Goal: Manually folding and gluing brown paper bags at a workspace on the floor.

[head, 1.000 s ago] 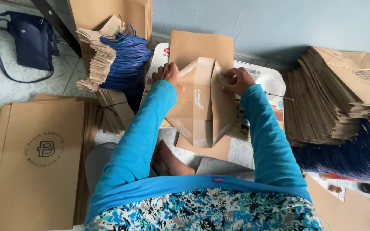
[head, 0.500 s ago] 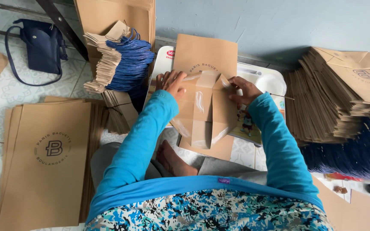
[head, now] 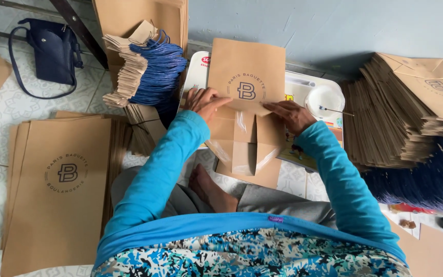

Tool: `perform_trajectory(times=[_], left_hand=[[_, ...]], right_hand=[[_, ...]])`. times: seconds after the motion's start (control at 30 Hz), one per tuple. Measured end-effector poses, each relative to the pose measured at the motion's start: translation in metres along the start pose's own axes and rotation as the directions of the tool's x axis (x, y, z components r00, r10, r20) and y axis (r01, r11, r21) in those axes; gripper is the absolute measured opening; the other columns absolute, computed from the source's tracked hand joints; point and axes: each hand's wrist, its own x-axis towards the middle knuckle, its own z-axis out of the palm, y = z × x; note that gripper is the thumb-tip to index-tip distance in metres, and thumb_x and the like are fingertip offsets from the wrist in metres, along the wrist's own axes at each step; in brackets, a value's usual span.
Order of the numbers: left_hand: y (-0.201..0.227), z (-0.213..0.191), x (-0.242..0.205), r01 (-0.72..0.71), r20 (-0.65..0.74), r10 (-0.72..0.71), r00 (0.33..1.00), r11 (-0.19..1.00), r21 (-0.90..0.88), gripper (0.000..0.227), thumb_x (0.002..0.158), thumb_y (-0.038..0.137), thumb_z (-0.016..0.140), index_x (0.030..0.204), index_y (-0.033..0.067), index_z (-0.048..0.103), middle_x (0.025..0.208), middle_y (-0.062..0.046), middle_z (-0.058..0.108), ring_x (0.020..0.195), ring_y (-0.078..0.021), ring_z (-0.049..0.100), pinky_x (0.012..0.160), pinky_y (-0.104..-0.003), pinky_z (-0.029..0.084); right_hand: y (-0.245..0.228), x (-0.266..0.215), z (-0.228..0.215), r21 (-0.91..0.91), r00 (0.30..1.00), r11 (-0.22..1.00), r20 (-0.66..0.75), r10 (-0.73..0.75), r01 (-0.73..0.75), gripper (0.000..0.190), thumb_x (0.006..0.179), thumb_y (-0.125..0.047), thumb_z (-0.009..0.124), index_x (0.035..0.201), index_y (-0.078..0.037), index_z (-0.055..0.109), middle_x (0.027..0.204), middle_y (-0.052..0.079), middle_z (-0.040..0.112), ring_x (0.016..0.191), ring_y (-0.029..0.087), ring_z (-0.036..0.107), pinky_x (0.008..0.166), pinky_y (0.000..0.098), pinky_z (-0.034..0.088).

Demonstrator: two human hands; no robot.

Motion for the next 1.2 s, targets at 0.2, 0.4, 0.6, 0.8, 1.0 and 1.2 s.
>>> perform_trajectory(times=[0.2,0.4,0.6,0.8,1.0,1.2], left_hand=[[0.037,-0.047,-0.019,0.078,0.024,-0.076,0.997,0.990,-0.121,0.021,0.101,0.025,0.057,0.120,0.0195,0.052,0.112,-0.010,0.054,0.114,-0.0278,0.057,0.125,-0.053,0.016],[0.027,-0.026,-0.010,0.083,0.112,-0.088,0.990,0.996,0.045,0.023,0.102,0.021,0.053,0.122,0.0337,0.053,0.126,-0.004,0.054,0.123,-0.0270,0.056,0.127,-0.056,0.014],[-0.018,0.036,0.019,0.381,0.244,-0.346,0.906,0.918,-0.112,0.038,0.098,0.062,0.053,0.124,0.0372,0.043,0.128,0.001,0.052,0.137,-0.0139,0.046,0.131,-0.041,0.000],[0.046,-0.048,-0.013,0.287,0.182,-0.254,0.950,0.940,-0.186,0.026,0.101,0.022,0.048,0.127,0.0295,0.048,0.131,-0.007,0.055,0.140,-0.0257,0.045,0.127,-0.049,0.015],[0.014,-0.027,-0.024,0.043,0.190,-0.054,0.980,0.997,0.064,0.031,0.104,0.025,0.052,0.128,0.0375,0.065,0.153,0.000,0.043,0.144,-0.0278,0.043,0.127,-0.055,0.017],[0.032,-0.045,-0.031,0.062,0.412,-0.085,0.907,0.996,0.069,0.035,0.101,0.045,0.050,0.132,0.0504,0.065,0.172,-0.005,0.016,0.159,-0.0326,0.011,0.127,-0.059,-0.006]], right_hand=[[-0.008,-0.016,0.009,-0.095,0.999,0.994,-0.016,-0.050,0.048,0.048,0.108,-0.008,0.042,0.152,-0.023,0.054,0.149,0.015,0.059,0.136,0.041,0.054,0.111,0.0592,0.046],[0.014,0.016,0.044,-0.191,0.999,0.980,-0.016,0.044,-0.046,0.040,0.105,-0.011,0.039,0.134,-0.021,0.066,0.128,0.009,0.072,0.121,0.033,0.068,0.106,0.0494,0.055],[-0.073,0.092,0.082,-0.239,0.971,0.971,-0.228,-0.064,0.008,0.042,0.104,-0.043,0.052,0.132,-0.013,0.060,0.114,0.013,0.074,0.115,0.031,0.070,0.102,0.0438,0.055],[-0.007,0.033,0.063,-0.498,0.947,0.867,0.278,0.159,0.001,0.046,0.106,-0.015,0.046,0.152,-0.017,0.050,0.139,0.010,0.067,0.131,0.028,0.063,0.128,0.0467,0.030],[0.025,-0.029,0.052,-0.049,0.966,0.967,-0.078,0.247,-0.252,0.043,0.109,-0.034,0.045,0.152,-0.034,0.051,0.135,0.005,0.068,0.129,0.029,0.061,0.116,0.0526,0.044],[-0.028,-0.019,-0.013,0.118,0.914,0.956,0.345,0.213,-0.267,0.048,0.098,-0.065,0.046,0.141,-0.048,0.058,0.170,0.013,0.021,0.157,0.037,0.013,0.123,0.0681,0.012]])
